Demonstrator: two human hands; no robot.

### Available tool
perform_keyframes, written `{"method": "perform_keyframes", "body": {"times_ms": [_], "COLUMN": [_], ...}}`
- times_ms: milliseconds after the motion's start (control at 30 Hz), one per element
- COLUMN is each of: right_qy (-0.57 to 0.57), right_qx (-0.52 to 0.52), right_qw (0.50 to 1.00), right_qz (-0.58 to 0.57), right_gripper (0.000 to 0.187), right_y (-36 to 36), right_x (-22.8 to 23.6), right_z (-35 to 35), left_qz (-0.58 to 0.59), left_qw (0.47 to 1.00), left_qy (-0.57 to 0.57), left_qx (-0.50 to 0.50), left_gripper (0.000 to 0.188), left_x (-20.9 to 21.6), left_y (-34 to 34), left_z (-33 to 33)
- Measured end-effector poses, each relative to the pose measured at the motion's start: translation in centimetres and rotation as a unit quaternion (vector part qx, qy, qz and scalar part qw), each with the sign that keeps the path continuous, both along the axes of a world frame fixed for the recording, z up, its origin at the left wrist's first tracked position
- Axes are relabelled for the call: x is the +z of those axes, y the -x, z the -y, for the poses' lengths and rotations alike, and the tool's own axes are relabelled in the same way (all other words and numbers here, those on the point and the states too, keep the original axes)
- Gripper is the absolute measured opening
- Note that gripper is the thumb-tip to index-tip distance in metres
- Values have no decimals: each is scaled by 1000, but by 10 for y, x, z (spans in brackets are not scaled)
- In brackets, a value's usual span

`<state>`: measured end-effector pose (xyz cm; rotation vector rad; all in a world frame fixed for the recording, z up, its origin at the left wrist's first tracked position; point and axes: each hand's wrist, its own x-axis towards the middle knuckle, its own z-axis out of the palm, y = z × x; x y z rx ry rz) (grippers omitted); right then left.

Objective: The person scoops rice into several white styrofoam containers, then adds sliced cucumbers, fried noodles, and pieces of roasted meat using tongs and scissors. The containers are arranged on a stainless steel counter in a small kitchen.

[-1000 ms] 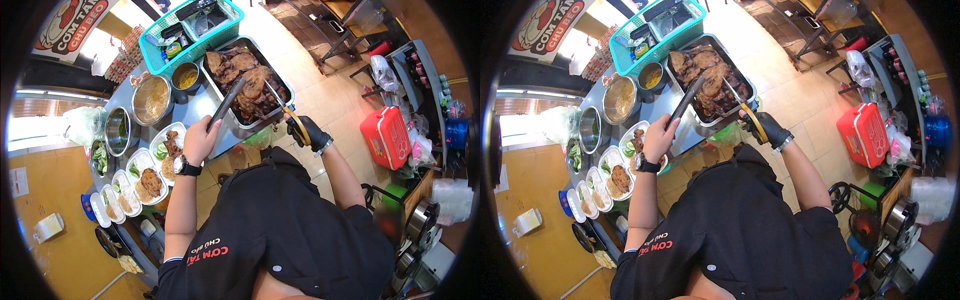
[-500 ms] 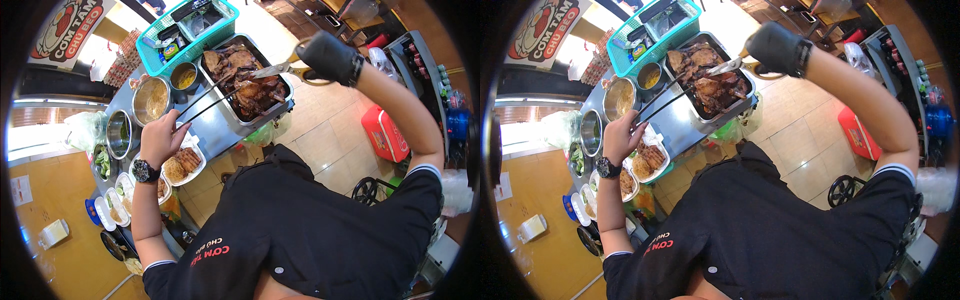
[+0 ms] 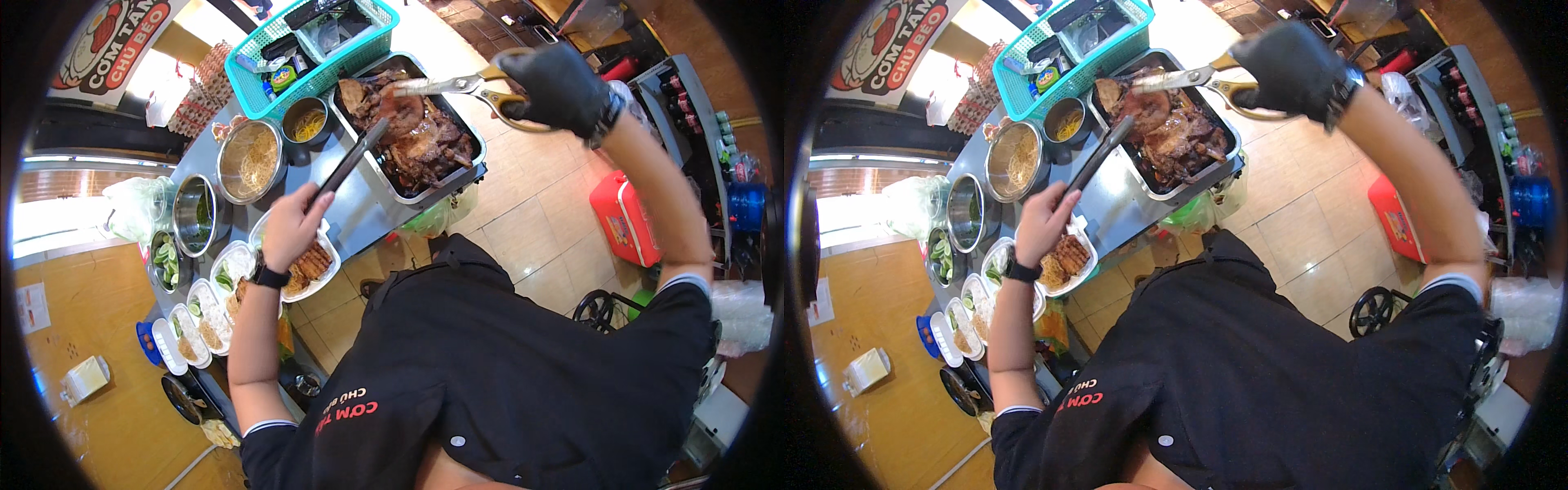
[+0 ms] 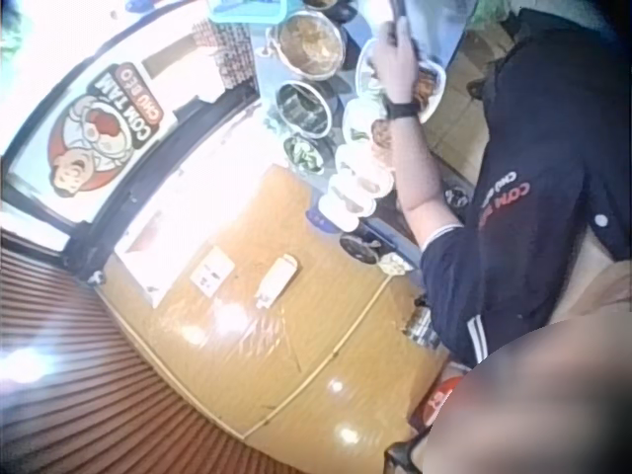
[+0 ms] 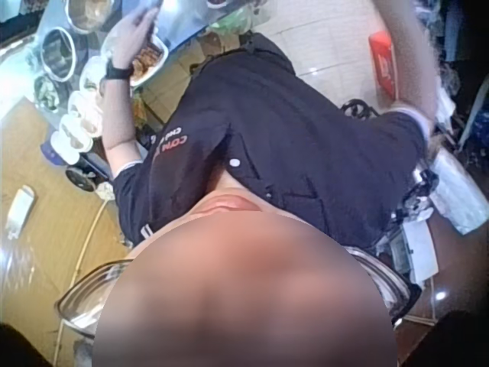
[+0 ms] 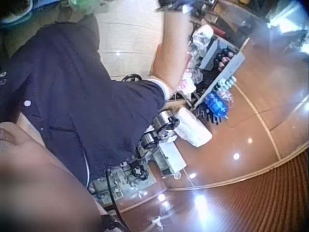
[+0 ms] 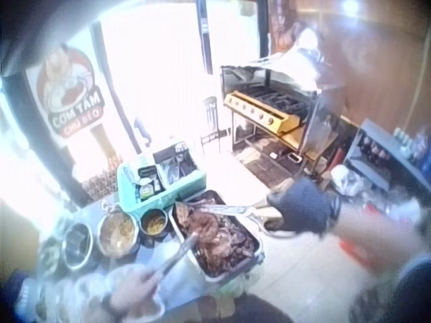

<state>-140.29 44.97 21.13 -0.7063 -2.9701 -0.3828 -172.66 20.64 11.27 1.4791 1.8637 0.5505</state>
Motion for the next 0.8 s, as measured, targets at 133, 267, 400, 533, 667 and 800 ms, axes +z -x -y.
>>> {"method": "perform_keyframes", "body": {"times_ms": [133,267,400,533,667,800], "right_qy": [328,468,592,581,568,563], "right_qx": [-210,-290,-385,-405,-382,-389], "right_qw": [910,830,689,688,714,707], "right_qz": [-140,-91,-163,-158,-148,-182], "right_gripper": [43,57,60,60,63,65], "right_y": [-24,-17,1,7,6,6], "right_x": [-68,-155,-176,-155,-154,-148], "right_z": [64,113,126,129,130,129], "left_qz": [368,420,385,368,377,385], "left_qw": [908,881,900,908,903,899], "left_qy": [140,138,109,106,114,115], "left_qx": [143,169,170,172,170,175], "left_gripper": [33,31,31,31,32,32], "left_x": [-40,-62,-68,-67,-65,-61], "left_y": [-32,-59,-64,-65,-64,-66], "left_z": [27,37,45,46,45,46]}}
